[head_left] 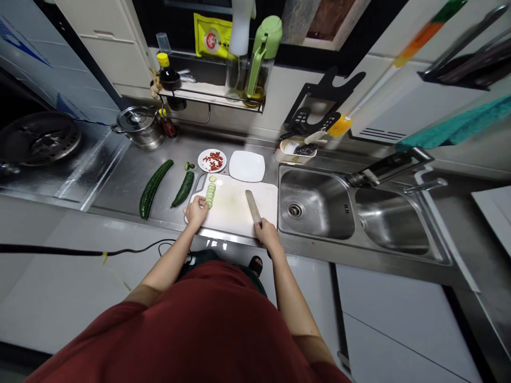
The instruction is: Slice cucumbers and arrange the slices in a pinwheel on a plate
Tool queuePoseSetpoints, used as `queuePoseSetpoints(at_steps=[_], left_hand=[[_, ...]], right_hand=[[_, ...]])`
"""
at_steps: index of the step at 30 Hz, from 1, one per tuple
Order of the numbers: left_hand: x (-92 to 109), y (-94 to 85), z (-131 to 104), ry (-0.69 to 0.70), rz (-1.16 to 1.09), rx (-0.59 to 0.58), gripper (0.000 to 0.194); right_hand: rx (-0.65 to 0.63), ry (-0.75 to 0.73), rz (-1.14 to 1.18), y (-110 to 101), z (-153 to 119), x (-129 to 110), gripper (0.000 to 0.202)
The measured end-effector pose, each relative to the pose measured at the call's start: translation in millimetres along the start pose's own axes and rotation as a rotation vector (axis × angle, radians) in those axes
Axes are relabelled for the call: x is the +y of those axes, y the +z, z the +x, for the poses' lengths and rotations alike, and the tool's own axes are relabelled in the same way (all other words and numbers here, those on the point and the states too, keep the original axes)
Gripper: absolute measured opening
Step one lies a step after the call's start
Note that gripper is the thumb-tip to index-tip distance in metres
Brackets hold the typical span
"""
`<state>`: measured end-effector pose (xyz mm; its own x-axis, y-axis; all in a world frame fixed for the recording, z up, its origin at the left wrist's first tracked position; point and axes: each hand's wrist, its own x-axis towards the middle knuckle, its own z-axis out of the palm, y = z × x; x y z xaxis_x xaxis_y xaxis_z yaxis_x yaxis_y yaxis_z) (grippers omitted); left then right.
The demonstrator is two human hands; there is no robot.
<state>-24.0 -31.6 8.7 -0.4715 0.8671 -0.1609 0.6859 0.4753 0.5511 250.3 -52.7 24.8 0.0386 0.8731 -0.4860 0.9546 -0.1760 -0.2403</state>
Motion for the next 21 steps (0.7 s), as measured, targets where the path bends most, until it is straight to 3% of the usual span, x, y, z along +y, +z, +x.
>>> queuePoseSetpoints(at_steps=[21], left_hand=[[-6.9,4.7,1.7,0.015,0.063,0.049,0.018]], right_hand=[[-0.010,0.001,-0.008,-3.1,-0.6,-1.5,0.034]])
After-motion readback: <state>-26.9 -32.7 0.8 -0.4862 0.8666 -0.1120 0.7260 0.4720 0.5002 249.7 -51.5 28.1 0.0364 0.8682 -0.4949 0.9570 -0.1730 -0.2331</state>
